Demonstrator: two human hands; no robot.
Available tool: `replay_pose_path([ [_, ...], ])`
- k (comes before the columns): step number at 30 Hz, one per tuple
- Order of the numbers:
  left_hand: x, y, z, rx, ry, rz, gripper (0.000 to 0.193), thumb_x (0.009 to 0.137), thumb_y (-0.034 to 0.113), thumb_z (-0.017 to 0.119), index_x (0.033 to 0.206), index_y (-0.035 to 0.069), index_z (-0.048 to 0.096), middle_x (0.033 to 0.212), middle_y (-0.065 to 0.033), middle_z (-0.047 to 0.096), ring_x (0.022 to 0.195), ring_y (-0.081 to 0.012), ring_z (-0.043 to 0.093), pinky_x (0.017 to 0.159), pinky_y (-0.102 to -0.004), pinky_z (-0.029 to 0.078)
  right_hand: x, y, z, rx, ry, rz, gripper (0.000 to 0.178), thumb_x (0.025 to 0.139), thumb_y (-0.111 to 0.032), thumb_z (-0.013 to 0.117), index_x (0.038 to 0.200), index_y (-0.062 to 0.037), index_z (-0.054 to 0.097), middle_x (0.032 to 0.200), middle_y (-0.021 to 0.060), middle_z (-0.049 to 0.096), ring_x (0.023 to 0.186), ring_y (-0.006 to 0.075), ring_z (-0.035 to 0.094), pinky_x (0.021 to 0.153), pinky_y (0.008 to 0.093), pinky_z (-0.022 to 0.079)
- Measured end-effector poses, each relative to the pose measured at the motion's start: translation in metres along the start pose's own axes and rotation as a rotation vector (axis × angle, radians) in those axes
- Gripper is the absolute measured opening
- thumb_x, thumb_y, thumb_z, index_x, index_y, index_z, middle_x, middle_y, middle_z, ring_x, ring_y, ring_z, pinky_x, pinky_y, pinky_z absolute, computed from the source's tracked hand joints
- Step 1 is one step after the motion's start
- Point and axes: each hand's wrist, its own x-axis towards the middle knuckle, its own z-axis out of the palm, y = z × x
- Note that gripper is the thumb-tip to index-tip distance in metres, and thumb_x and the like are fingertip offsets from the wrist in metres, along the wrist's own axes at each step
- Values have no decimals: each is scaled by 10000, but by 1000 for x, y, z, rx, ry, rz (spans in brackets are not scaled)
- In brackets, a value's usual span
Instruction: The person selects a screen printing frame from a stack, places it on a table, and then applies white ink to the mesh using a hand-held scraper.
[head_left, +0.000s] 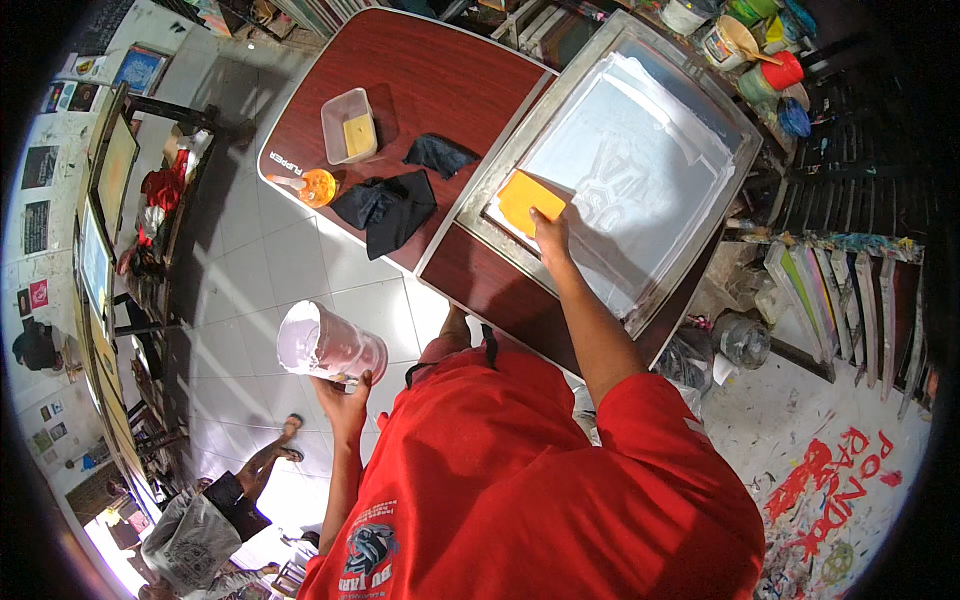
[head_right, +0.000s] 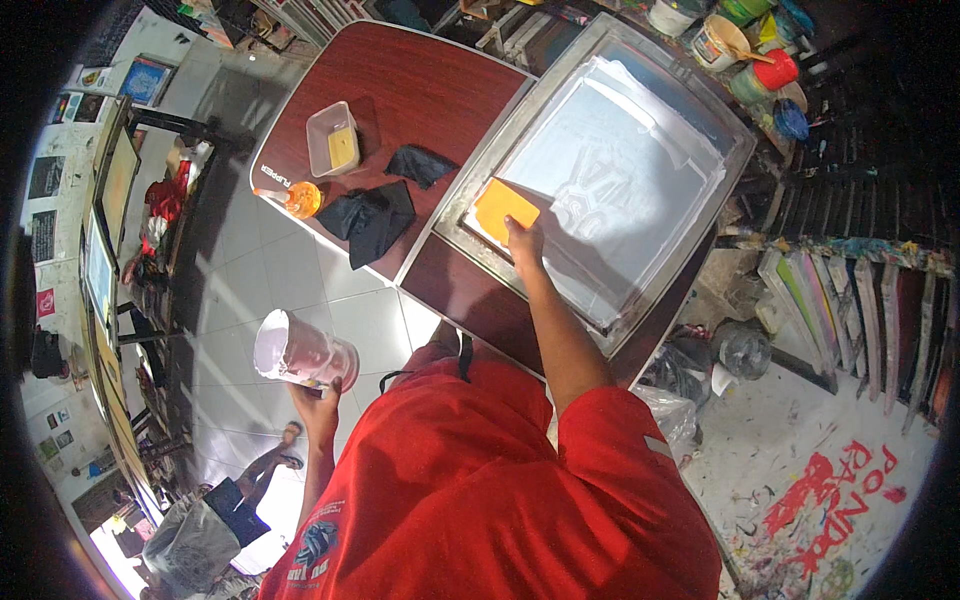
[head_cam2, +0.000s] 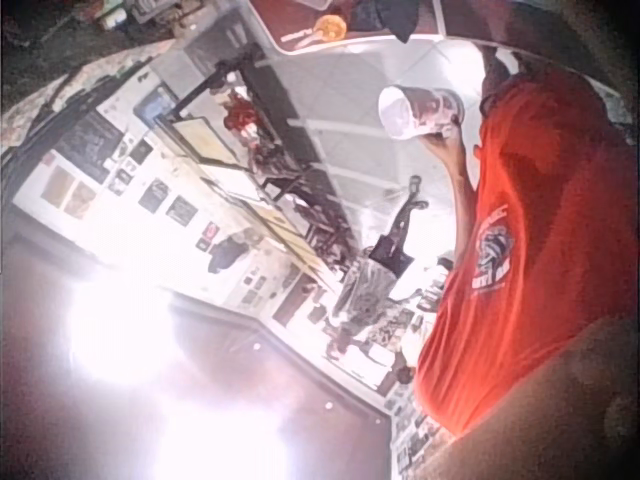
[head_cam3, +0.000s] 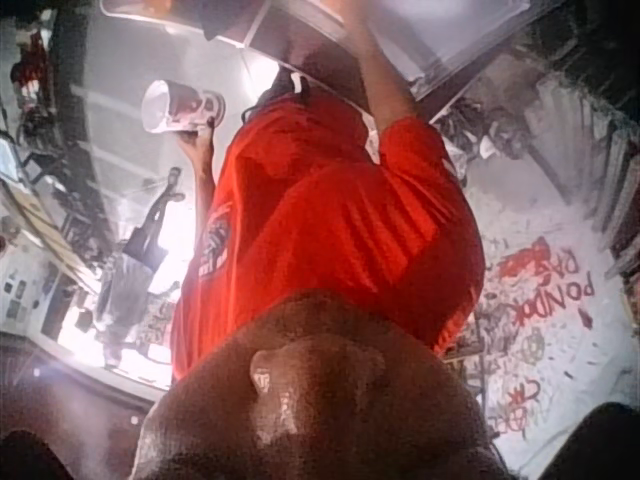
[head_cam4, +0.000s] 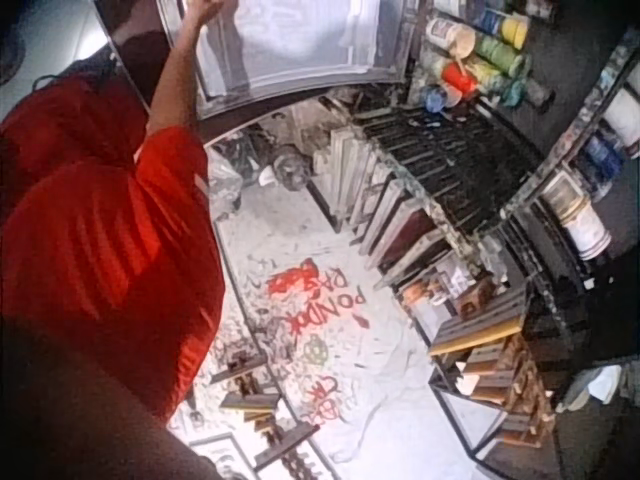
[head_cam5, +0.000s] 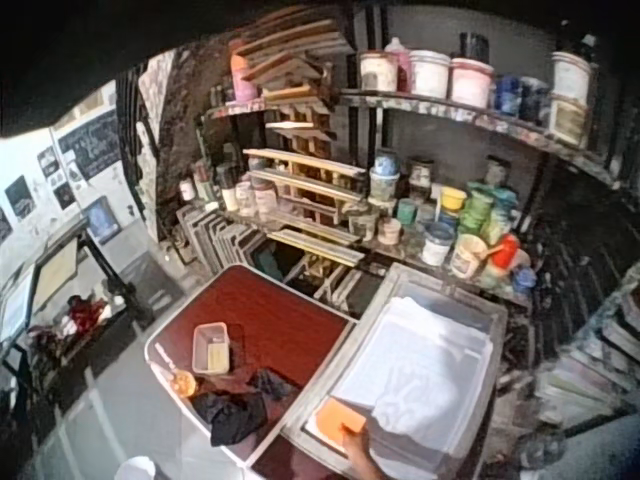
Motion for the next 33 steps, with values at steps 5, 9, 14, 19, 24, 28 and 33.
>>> replay_pose_path([
  [5,8,-4,5,-57,-2,17,803,655,2,718,1299,16,239,1229,-161,403,1105,-239,465,939,-336,383,8,17,-4,40,-59,-74,220,840,-143,613,1028,-30,595,957,47,629,790,164,619,584,310,537],
  [9,11,5,6,-22,-11,31,799,652,-1,715,1297,13,243,1226,-158,407,1105,-234,464,939,-333,380,3,13,-7,80,-85,-79,228,838,-164,618,1026,-36,596,932,44,630,781,154,617,590,302,534],
  [14,14,15,9,-12,-31,32,794,653,4,717,1294,9,249,1219,-153,416,1099,-233,467,932,-331,383,-14,-18,-27,-68,-68,-95,244,835,-180,616,1018,-20,597,899,55,630,764,153,618,563,295,527],
  [19,18,13,13,-26,-34,35,779,654,13,722,1285,5,266,1214,-153,423,1091,-231,474,926,-332,387,-18,-12,-66,-596,16,-357,319,797,-246,604,900,57,605,807,242,623,718,370,620,640,429,479],
  [24,18,10,14,-34,-49,16,767,655,17,724,1275,2,273,1203,-157,427,1082,-233,480,927,-333,389,-42,-33,-29,-851,-16,-377,229,807,-164,588,940,22,608,853,202,640,825,349,624,701,391,477],
  [28,17,8,12,-39,-46,25,767,654,13,720,1273,-2,267,1195,-164,428,1082,-234,481,923,-332,394,-27,-12,-17,-439,-6,-287,247,783,-166,617,930,32,604,874,225,627,865,374,602,730,401,464],
  [33,20,9,11,-26,-51,50,771,650,0,712,1273,-9,260,1202,-168,423,1086,-239,483,924,-335,398,-15,16,-2,-18,-29,-94,223,821,-153,619,953,26,611,817,91,646,726,196,621,587,320,487],
])
